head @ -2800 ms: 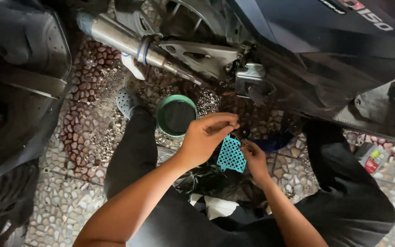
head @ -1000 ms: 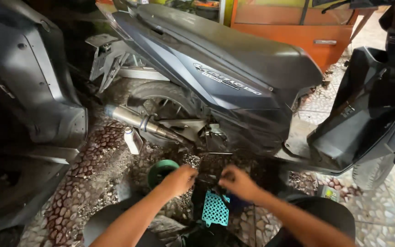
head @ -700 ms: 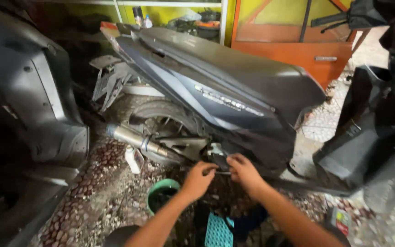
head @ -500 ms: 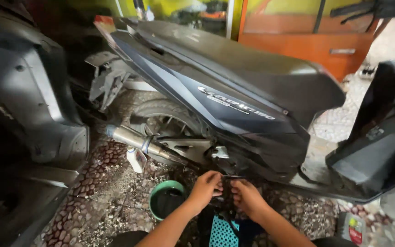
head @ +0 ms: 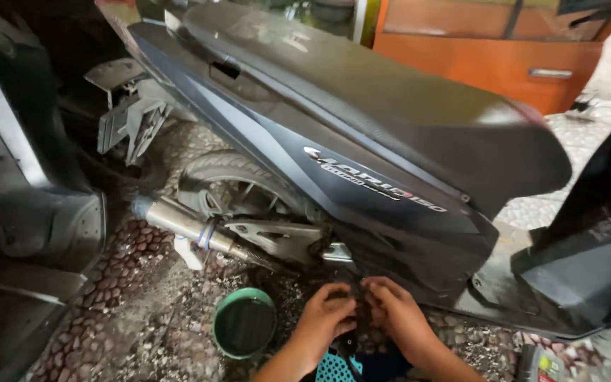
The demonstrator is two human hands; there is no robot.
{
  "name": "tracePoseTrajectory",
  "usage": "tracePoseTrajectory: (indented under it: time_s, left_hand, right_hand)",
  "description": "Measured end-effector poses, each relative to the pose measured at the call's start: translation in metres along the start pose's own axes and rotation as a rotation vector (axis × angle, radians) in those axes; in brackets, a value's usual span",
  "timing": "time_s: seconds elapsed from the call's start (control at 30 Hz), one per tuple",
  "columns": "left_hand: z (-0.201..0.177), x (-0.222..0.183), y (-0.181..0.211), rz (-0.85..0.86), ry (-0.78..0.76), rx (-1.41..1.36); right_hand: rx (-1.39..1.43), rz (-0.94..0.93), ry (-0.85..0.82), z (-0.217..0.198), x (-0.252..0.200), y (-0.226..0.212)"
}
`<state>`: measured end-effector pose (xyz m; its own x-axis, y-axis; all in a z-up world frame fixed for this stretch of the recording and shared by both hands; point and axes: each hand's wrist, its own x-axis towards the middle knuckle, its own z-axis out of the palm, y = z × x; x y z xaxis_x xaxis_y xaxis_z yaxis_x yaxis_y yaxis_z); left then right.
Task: The person holds a blue perforated metal plate, cleans it with a cloth, and then cleans a small cylindrical metal part. The person is sitting on the floor next to a motorcycle.
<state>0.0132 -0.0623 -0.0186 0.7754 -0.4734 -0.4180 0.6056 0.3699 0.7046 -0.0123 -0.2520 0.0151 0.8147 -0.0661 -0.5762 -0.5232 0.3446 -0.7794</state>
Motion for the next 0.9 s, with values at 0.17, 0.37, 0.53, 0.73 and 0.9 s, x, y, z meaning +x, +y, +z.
tracePoseTrajectory:
  time_s: [0.17, 0.37, 0.53, 0.73, 0.9]
  left_hand:
    - [-0.006, -0.005, -0.027, 0.103, 0.065, 0.171]
    - [-0.002, -0.023, -0.023, 0.108, 0.025, 0.120]
    - [0.013, -0.030, -0.005, 0.187, 0.047, 0.257]
    - [0.016, -0.022, 0.039, 0.151, -0.039, 0.443]
    - [0.025, -0.045, 0.049, 0.217, -0.036, 0.712]
  right_hand:
    - [-0.269, -0.161, -0.063, -0.017, -0.001, 0.039]
    - [-0.294, -0.287, -0.043, -0.012, -0.017, 0.050]
    - [-0.261, -0.325, -0.039, -0.009, -0.015, 0.045]
    - [-0.345, -0.271, 0.055, 0.001, -0.011, 0.020]
    - [-0.384, -0.191, 0.080, 0.001, -0.023, 0.020]
